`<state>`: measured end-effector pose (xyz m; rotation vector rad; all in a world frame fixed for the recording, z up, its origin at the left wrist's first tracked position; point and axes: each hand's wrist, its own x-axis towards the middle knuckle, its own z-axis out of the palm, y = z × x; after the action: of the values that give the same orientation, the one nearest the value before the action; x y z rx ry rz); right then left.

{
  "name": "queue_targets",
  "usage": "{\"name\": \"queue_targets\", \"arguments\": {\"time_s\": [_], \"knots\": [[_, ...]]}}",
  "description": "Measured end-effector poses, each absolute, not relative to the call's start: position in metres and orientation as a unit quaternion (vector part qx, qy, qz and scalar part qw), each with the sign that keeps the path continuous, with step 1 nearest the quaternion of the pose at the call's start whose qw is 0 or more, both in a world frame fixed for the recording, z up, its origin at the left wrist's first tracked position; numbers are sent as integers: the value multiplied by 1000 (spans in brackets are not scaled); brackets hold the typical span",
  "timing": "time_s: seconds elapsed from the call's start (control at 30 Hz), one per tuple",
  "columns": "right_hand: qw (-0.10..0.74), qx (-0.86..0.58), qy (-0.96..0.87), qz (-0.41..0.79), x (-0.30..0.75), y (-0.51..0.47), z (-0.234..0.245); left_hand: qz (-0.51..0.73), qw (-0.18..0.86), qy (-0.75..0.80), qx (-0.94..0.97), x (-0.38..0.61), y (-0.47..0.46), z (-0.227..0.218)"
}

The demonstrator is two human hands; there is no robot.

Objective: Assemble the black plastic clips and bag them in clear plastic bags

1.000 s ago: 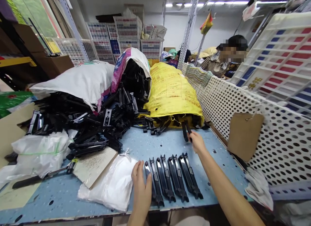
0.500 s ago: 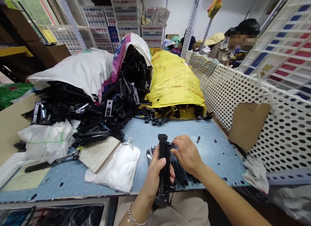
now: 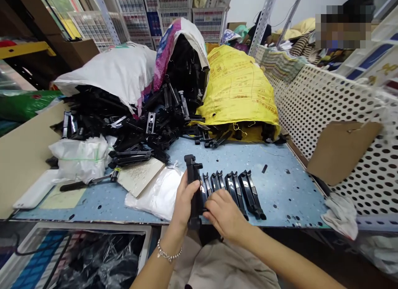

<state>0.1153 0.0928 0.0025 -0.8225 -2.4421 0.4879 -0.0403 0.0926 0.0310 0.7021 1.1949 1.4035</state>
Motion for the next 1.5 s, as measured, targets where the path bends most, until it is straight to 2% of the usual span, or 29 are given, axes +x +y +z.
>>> {"name": "queue_targets", "arguments": {"time_s": [0.13,0.23,0.37,0.5,0.63,0.77,0.87,1.07,1.33,1.5], "knots": [[230,-357,-876,231,109,72,-8,591,439,561,379,-50,82,13],[212,-359,-876,243,113,103,-6,570,362,633,380,-59,80,-15],[251,-450,-826,230,126,192,8,529,396,658,361,-52,84,-53],[242,-451,-826,236,132,247,6,534,436,631,355,-30,95,-72],[223,-390,-858,250,139,228,-11,581,511,563,292,-26,107,-71],[273,-398,-844,234,146,172,-11,639,559,497,178,-28,105,-59],[258,-391,-851,240,134,122,-4,681,534,484,130,-21,98,-43],[253,-432,-852,155,104,77,-23,674,548,483,108,-20,86,-17],[190,-481,-821,240,98,68,-22,711,466,509,137,-14,75,-20],[251,-503,-769,303,96,70,-26,700,451,502,235,-20,70,-29]]}}
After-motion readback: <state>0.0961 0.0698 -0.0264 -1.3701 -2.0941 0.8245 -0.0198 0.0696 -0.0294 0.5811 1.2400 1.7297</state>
